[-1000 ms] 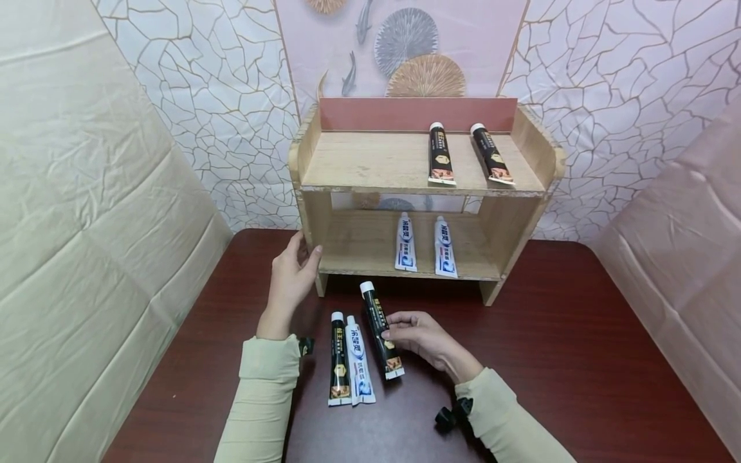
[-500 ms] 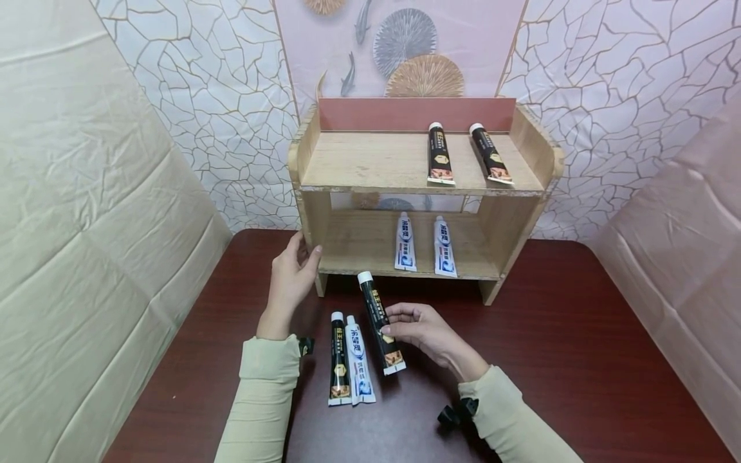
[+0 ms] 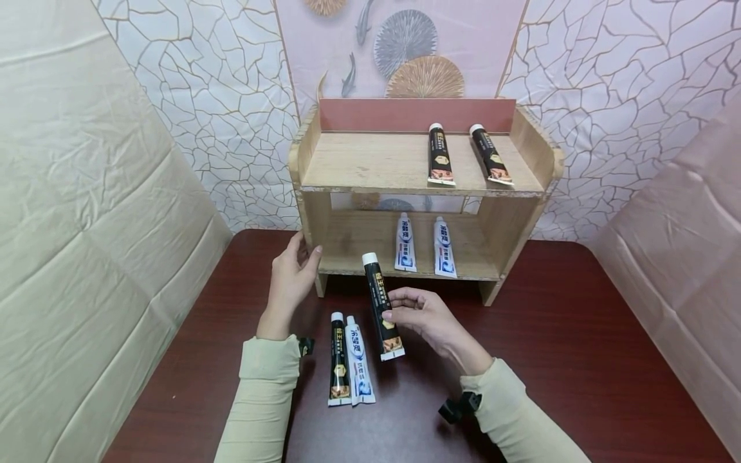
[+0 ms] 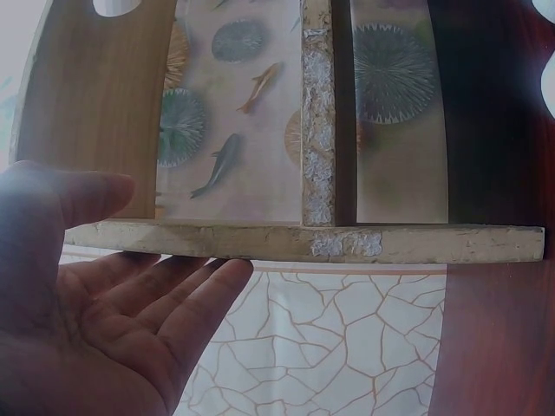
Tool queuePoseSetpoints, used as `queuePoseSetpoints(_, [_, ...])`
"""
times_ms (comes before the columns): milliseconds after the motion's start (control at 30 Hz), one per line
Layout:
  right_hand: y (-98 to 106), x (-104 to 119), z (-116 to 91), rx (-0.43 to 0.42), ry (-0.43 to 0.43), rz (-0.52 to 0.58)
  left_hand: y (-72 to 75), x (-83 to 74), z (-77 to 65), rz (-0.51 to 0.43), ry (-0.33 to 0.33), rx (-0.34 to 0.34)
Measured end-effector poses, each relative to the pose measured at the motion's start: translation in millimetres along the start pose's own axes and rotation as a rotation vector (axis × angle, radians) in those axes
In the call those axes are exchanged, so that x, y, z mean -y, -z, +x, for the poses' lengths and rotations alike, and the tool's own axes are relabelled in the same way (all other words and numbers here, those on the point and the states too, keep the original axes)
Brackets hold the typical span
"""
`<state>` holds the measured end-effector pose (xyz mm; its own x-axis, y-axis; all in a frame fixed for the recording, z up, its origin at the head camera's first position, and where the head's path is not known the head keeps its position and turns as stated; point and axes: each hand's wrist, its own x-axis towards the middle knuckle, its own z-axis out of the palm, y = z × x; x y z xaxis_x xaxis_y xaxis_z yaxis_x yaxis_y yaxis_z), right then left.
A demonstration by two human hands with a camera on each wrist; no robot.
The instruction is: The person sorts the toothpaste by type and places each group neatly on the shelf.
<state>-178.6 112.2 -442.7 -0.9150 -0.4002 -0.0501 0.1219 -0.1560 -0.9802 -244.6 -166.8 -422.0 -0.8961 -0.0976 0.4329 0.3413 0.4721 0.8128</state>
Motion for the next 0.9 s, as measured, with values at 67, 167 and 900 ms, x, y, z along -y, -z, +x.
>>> queuePoseSetpoints(67, [-1.1, 3.1, 0.1, -0.009, 0.006, -0.003, 0.3, 0.0, 0.1, 0.005, -0.004, 0.0])
queuePoseSetpoints(167, [-3.1, 6.5, 0.6, -0.017, 0.019, -0.005, 0.8, 0.0, 0.0, 0.012, -0.006, -0.001])
queuePoseSetpoints(900, [-7.4, 21.6, 3.4, -0.038, 0.05, 0.037, 1.3, -0.6, -0.6, -0.005, -0.001, 0.005])
